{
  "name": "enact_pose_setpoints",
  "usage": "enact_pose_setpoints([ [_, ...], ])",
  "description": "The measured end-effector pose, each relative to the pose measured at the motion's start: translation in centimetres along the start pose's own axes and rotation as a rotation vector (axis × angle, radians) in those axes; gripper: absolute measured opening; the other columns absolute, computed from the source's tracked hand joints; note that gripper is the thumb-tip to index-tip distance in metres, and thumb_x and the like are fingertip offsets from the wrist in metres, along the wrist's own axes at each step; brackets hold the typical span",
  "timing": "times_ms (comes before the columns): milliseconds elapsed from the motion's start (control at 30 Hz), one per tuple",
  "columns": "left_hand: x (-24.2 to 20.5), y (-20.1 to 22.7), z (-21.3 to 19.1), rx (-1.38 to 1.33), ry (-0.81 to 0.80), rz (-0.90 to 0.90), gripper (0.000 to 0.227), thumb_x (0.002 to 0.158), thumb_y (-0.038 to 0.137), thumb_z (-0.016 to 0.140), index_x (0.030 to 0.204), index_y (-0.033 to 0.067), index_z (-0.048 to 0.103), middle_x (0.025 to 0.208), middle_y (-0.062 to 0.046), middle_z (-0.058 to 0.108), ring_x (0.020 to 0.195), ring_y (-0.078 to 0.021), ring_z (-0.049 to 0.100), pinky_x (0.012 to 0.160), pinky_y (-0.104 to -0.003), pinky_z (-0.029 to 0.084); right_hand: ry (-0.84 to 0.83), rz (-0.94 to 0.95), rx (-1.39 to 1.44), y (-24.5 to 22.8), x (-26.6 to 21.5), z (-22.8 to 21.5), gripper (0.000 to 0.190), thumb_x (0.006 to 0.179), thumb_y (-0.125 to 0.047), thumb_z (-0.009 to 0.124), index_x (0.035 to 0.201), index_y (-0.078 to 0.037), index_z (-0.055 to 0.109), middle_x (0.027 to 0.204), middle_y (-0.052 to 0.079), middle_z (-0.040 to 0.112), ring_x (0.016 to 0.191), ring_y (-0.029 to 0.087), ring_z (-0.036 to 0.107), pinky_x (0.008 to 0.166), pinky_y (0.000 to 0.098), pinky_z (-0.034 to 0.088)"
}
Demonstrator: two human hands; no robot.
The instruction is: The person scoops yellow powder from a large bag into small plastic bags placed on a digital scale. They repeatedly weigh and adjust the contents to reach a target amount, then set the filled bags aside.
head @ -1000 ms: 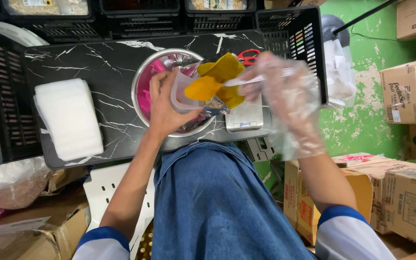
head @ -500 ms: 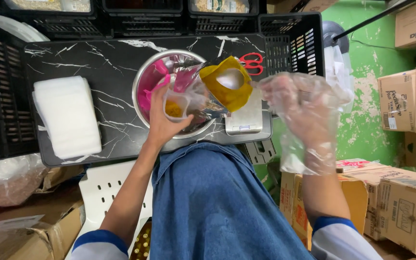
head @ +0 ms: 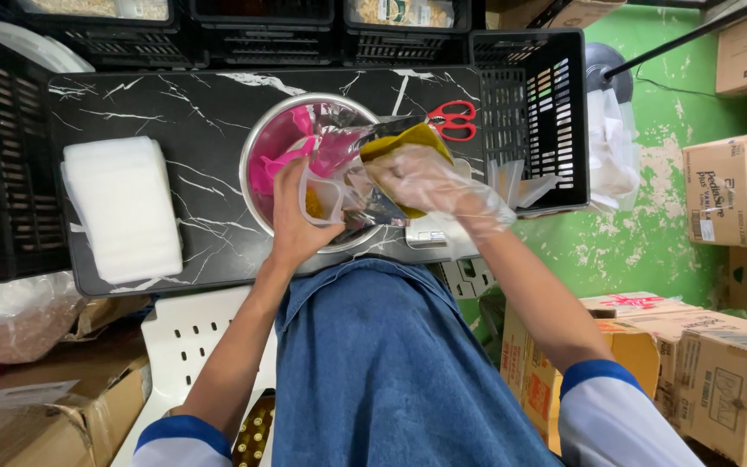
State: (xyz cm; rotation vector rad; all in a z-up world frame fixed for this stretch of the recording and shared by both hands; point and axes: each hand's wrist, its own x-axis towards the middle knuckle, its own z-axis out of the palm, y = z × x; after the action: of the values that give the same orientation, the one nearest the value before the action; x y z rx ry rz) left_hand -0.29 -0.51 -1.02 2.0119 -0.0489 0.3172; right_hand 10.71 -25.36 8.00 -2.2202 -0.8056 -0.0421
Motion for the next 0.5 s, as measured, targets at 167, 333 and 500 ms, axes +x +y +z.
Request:
enact_pose_setpoints([
  [167,0.0,1.2,-0.2,0.090,0.026,-0.055,0.113,0.060,0.025,0.096,0.159,0.0100,0.043,0.147,-0.020,0.050,0.139,-0.0443,0.053,0.117,-0.058,0.041,0.004,0.169,0.023,-0.2,-2.4,-3.3,0.030,0.098,-0.038,0.058,0.096,-0.019,0.081,0.087,0.005,0.080,0.087,0.026,0.077,0.082,0.0366,0.060],
  [333,0.3,3.3,-0.9,0.094,0.017,-0.080,0.118,0.060,0.028,0.098,0.161,0.0089,0.039,0.146,-0.023,0.051,0.139,-0.0466,0.052,0.120,-0.062,0.037,0.015,0.340,0.044,-1.9,-4.2,-4.7,0.039,0.099,-0.047,0.051,0.097,-0.024,0.082,0.086,0.002,0.079,0.087,0.026,0.077,0.083,0.0369,0.060],
  [500,0.3,3.7,-1.3,0.048,0.000,-0.117,0.122,0.062,0.031,0.101,0.162,0.0090,0.035,0.148,-0.022,0.049,0.143,-0.0455,0.049,0.122,-0.062,0.035,0.037,0.570,0.075,-3.5,-4.7,-5.0,0.050,0.100,-0.060,0.041,0.099,-0.030,0.082,0.086,-0.001,0.079,0.086,0.026,0.076,0.083,0.0372,0.060],
])
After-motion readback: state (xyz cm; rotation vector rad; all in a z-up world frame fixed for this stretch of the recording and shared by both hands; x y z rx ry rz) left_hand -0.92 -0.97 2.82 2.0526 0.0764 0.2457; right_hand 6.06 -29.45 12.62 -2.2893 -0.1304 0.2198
